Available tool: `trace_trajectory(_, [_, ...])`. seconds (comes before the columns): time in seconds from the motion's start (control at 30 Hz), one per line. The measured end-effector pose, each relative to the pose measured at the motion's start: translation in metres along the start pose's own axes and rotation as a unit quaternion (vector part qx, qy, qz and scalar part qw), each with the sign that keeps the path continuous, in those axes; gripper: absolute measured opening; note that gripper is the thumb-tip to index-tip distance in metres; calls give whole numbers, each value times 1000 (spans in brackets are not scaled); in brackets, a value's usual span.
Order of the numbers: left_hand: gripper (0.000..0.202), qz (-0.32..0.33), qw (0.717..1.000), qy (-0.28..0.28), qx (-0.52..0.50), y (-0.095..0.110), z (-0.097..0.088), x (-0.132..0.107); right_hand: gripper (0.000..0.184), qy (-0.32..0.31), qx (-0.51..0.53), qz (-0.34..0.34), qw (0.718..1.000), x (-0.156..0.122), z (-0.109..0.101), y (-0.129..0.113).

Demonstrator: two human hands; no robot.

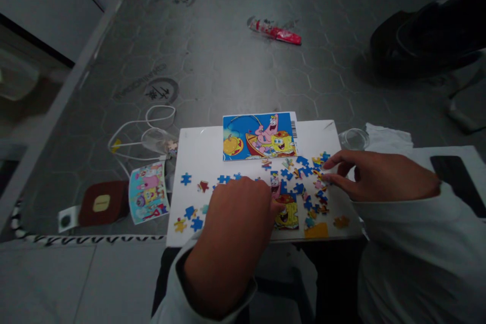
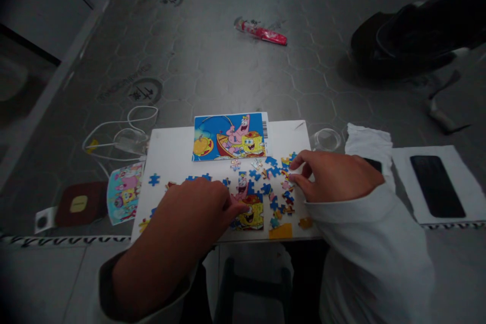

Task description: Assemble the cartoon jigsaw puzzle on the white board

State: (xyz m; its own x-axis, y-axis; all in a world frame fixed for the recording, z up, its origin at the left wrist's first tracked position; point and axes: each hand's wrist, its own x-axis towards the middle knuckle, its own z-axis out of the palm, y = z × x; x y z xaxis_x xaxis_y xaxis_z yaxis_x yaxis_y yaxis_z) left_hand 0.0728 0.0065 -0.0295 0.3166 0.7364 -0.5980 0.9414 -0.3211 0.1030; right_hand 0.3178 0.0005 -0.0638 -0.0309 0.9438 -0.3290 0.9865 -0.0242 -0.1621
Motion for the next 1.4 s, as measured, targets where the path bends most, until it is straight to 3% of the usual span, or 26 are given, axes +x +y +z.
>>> trace_trajectory(0.2, [35,-21,1000,5,12,-1,4,3,25,-7,-6,-32,999,5,3,-10])
trace_trajectory(0.5, [25,-9,1000,15,-8,-2,8,0,31,14,-12,-141,990,16,18,-33])
trace_trajectory(0.87, [24,17,999,43,-22,-4,14,0,35,9,-16,-195,981,27,26,-38])
trace_trajectory(1.27, [26,15,997,72,-14,-6,11,-6,32,-51,-33,-83,995,21,8,-43])
trace_trajectory(1.4, [30,4,997,83,-11,-8,9,-4,27,-49,-27,-87,995,18,3,-45])
